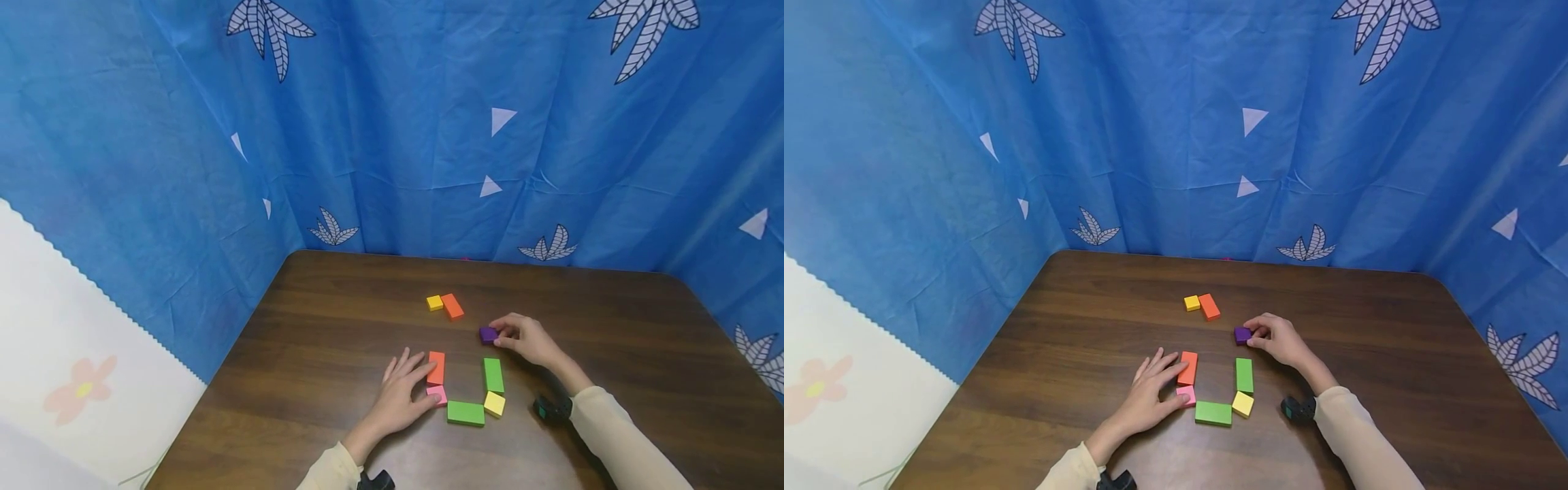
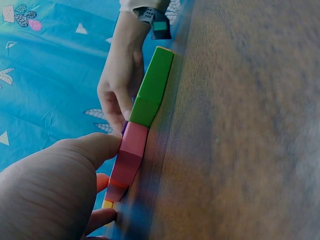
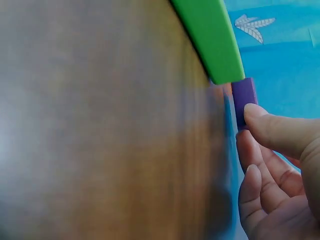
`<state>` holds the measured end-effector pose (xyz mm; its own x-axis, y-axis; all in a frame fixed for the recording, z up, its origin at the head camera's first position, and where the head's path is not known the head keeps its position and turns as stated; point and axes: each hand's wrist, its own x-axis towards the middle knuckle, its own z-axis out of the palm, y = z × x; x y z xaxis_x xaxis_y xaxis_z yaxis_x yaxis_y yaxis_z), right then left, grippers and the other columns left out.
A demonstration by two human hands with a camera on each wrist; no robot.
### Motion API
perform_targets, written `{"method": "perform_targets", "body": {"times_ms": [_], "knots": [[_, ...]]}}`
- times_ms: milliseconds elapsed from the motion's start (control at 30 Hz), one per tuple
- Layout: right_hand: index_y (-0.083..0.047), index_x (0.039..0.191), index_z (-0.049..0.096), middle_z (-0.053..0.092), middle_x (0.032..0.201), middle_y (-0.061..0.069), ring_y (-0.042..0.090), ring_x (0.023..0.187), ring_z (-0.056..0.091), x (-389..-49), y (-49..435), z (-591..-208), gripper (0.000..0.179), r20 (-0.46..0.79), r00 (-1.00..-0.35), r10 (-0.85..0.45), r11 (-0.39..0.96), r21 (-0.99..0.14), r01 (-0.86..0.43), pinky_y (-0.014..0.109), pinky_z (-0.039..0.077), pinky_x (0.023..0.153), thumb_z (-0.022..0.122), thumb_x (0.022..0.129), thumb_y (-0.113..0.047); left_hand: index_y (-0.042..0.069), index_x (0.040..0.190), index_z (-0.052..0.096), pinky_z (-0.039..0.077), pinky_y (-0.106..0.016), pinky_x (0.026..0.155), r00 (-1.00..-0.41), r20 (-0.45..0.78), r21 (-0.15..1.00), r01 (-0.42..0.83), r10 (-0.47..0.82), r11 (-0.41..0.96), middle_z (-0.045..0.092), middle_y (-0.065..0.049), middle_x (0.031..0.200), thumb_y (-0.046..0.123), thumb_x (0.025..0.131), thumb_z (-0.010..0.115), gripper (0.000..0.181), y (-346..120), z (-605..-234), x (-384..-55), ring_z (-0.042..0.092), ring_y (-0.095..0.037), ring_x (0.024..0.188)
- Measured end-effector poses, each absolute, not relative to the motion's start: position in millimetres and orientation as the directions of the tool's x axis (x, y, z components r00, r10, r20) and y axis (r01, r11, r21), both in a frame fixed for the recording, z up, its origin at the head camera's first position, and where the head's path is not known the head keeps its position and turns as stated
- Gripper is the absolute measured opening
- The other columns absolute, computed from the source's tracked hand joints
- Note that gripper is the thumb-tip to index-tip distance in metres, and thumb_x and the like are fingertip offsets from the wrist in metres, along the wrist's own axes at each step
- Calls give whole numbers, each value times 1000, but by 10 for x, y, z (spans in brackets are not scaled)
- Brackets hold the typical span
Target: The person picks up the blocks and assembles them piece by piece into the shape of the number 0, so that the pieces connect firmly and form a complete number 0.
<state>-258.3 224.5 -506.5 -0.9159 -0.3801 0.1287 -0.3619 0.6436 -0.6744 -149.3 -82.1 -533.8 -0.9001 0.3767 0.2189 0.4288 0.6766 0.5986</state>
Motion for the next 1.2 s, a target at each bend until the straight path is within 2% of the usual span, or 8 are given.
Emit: {"method": "perform_targets", "body": {"times_ms": [267,733,1200], "knots": [[-6,109,71,66,96,3,9,81,59,-2500,2246,-5106,26,160,-882,-444,602,-676,-426,22,50,68,76,84,-10,20,140,55,17,-60,118,-911,176,606,398,372,689,45,-7,151,46,88,65,59,-820,-5317,-1487,24,-36,148],[-7,111,72,66,96,2,7,81,58,-2489,2249,-5113,27,157,-848,-506,568,-679,-464,22,51,69,75,84,-8,21,140,55,17,-60,118,-912,173,600,397,372,695,45,-6,152,47,88,65,59,-826,-5320,-1496,24,-36,148],[-7,116,71,67,98,2,7,83,57,-2457,2261,-5102,31,138,-854,-501,584,-675,-451,21,50,70,74,85,-11,18,139,56,19,-63,115,-902,211,600,424,378,678,46,-10,150,49,89,63,59,-826,-5336,-1498,27,-40,146]]}}
